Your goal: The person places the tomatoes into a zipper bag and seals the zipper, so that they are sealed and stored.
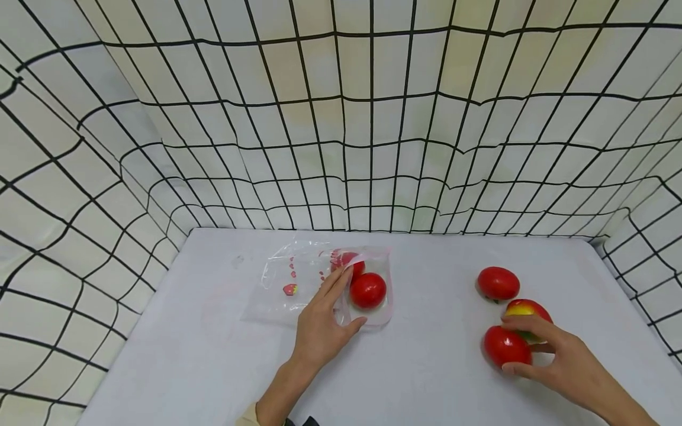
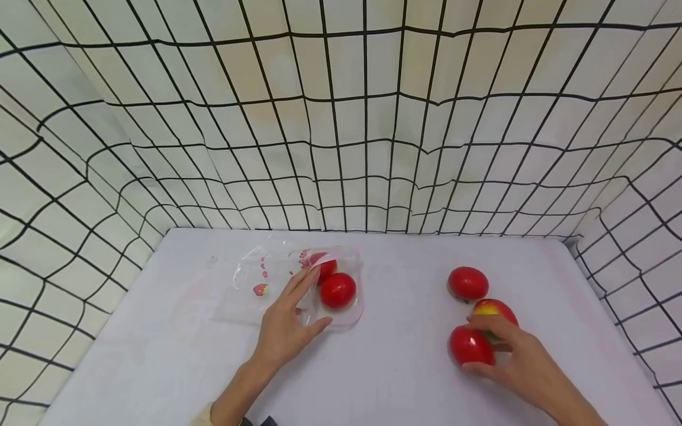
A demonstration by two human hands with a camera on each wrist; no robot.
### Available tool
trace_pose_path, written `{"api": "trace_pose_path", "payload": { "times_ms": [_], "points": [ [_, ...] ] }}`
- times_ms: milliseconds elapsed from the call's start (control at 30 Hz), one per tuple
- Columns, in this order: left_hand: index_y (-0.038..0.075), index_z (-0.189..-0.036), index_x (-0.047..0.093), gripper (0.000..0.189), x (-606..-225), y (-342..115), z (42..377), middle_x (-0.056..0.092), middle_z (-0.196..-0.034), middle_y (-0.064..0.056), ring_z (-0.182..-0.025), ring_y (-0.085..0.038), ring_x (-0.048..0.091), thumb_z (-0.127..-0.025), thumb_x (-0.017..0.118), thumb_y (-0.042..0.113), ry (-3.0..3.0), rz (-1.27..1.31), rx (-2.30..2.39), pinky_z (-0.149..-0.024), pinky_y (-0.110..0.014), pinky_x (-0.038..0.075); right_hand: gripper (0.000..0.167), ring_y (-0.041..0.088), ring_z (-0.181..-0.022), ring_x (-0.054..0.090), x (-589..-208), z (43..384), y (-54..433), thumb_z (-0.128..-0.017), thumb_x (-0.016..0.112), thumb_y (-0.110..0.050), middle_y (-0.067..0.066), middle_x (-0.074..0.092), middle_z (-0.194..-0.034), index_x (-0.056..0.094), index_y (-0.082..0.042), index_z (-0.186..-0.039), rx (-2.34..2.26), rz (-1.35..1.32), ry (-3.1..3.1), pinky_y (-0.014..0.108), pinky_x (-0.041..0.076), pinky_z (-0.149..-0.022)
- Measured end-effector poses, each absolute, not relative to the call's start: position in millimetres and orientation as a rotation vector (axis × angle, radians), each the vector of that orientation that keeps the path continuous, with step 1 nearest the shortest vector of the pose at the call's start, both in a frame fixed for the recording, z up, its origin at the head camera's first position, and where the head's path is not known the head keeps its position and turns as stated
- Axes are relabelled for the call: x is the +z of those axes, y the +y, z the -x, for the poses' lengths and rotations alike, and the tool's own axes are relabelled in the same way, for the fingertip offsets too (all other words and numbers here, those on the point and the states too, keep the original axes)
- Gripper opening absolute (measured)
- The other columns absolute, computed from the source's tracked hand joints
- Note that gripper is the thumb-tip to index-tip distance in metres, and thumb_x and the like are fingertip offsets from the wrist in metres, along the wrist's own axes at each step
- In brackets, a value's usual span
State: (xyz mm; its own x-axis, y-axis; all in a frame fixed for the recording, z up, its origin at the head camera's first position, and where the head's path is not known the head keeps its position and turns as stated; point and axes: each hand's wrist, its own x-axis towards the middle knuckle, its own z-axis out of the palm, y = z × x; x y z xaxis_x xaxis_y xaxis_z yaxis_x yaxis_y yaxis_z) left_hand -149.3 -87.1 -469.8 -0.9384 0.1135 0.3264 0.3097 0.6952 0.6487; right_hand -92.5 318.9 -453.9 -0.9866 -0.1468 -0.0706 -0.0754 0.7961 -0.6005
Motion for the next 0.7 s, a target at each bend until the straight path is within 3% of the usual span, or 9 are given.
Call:
{"api": "trace_pose_path", "payload": {
  "times_ms": [100,333,500,700],
  "points": [
    [0.03,-0.157,0.048,0.1,-469,-87,149,0.052,-0.16,0.003,-0.148,-0.02,0.051,-0.071,0.097,0.023,-2.64,0.34,-1.083,-0.101,-0.041,0.059,0.08,0.028,-0.119,0.055,-456,91,322,-0.07,0.096,-0.039,0.007,0.059,-0.14,0.059,-0.026,-0.141,-0.963,0.222,2.842,0.019,0.06,-0.073],
    [0.029,-0.157,0.048,0.099,-468,-86,148,0.052,-0.159,0.002,-0.148,-0.021,0.052,-0.071,0.097,0.022,-2.64,0.339,-1.092,-0.101,-0.041,0.059,0.085,-0.008,-0.118,0.044,-463,90,318,-0.069,0.096,-0.036,0.003,0.057,-0.143,0.056,-0.028,-0.144,-1.009,0.319,2.827,0.018,0.06,-0.073],
    [0.03,-0.157,0.048,0.099,-469,-86,148,0.052,-0.16,0.002,-0.148,-0.021,0.051,-0.071,0.097,0.023,-2.651,0.332,-1.096,-0.102,-0.041,0.059,0.085,-0.018,-0.115,0.04,-464,91,307,-0.067,0.098,-0.032,0.001,0.06,-0.138,0.058,-0.025,-0.142,-1.039,0.41,2.843,0.018,0.061,-0.074],
    [0.03,-0.157,0.047,0.099,-470,-86,148,0.051,-0.16,0.003,-0.148,-0.02,0.051,-0.071,0.097,0.024,-2.66,0.327,-1.082,-0.102,-0.04,0.059,0.085,0.018,-0.118,0.058,-463,94,299,-0.065,0.099,-0.028,0.003,0.061,-0.134,0.058,-0.024,-0.14,-1.035,0.414,2.848,0.016,0.06,-0.074]
  ]
}}
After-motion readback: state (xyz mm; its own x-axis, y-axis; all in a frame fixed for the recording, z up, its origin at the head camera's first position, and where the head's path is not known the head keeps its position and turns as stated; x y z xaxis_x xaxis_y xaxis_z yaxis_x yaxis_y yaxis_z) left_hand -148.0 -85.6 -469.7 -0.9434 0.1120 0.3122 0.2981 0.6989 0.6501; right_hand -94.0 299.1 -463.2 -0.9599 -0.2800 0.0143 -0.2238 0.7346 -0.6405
